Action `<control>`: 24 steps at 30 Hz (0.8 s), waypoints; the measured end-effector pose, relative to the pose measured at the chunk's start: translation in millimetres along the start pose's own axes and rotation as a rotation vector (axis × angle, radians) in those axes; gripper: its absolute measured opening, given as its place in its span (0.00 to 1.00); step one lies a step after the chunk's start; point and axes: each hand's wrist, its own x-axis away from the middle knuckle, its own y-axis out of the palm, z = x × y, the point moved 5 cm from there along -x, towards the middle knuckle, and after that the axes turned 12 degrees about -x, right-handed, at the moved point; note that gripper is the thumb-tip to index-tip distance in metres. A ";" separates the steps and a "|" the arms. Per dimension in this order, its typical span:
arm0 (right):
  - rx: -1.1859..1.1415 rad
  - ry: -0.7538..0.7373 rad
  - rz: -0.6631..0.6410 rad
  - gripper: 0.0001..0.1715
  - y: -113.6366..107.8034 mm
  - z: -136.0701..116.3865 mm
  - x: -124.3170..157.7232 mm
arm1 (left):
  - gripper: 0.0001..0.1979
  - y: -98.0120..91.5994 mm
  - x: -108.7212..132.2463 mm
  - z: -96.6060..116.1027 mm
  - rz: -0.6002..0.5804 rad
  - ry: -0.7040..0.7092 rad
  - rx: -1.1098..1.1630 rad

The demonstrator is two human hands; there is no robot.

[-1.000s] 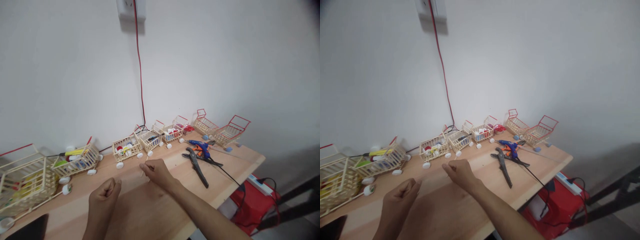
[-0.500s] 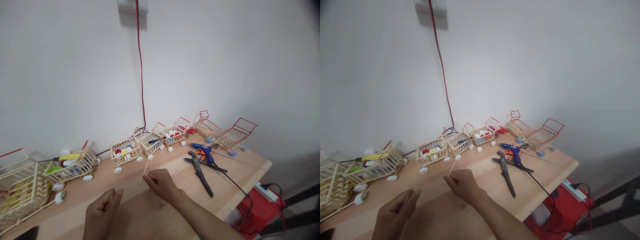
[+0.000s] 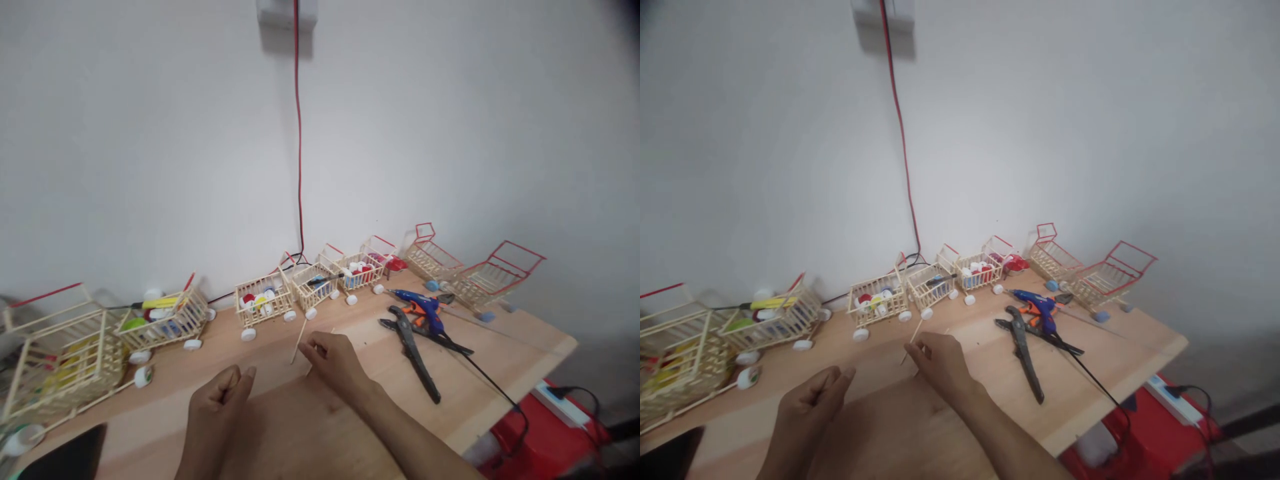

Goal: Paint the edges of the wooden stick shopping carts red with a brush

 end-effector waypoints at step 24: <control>-0.055 0.042 0.075 0.23 -20.9 7.1 -10.2 | 0.03 -6.0 -11.1 7.5 -0.102 -0.063 0.064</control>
